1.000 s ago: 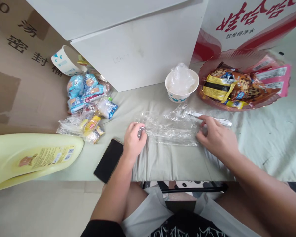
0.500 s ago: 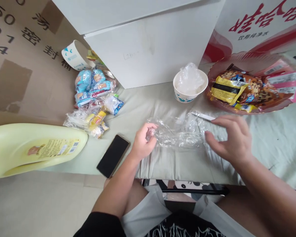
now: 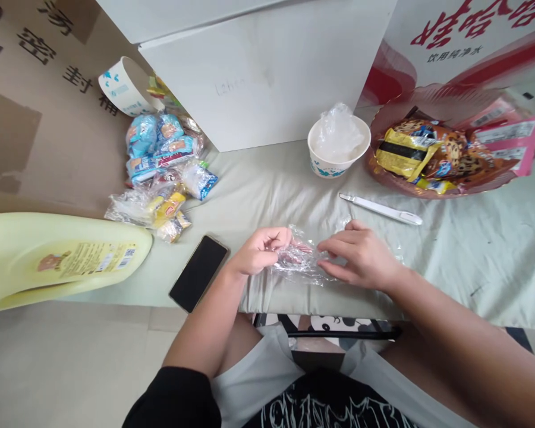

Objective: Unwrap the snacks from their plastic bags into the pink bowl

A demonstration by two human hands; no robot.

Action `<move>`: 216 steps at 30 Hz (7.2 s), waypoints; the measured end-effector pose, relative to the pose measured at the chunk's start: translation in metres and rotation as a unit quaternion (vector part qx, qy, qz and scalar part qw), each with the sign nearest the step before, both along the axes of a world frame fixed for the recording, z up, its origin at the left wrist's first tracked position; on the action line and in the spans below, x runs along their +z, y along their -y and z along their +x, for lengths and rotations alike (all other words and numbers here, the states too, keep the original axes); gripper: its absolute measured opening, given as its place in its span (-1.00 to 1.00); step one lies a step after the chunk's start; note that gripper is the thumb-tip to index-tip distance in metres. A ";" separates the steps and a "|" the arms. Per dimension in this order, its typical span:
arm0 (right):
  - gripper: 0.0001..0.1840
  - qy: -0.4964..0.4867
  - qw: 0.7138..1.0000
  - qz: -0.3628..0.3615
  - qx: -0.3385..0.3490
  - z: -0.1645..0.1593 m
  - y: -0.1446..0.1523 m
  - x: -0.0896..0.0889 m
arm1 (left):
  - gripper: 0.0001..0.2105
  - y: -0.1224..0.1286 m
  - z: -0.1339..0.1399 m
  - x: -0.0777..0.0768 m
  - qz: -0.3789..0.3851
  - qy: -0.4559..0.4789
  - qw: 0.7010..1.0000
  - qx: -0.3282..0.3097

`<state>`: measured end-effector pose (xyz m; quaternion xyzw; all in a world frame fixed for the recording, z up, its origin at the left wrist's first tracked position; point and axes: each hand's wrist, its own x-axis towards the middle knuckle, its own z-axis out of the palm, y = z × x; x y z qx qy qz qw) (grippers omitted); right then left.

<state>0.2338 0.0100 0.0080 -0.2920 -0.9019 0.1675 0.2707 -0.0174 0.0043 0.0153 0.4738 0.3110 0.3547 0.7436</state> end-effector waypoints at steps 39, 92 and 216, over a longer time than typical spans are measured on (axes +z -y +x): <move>-0.79 -0.220 0.853 -0.398 -0.256 -0.006 0.001 0.008 | -0.77 -0.004 0.034 0.000 -0.240 -0.095 0.957 0.132; -0.58 -0.302 0.814 -0.473 -0.152 -0.010 0.013 -0.012 | -0.62 0.015 0.019 0.004 -0.233 0.097 0.959 0.131; -0.66 -0.132 0.878 -0.428 -0.170 -0.013 0.009 0.003 | -0.73 0.013 0.038 -0.011 -0.016 -0.200 0.960 0.193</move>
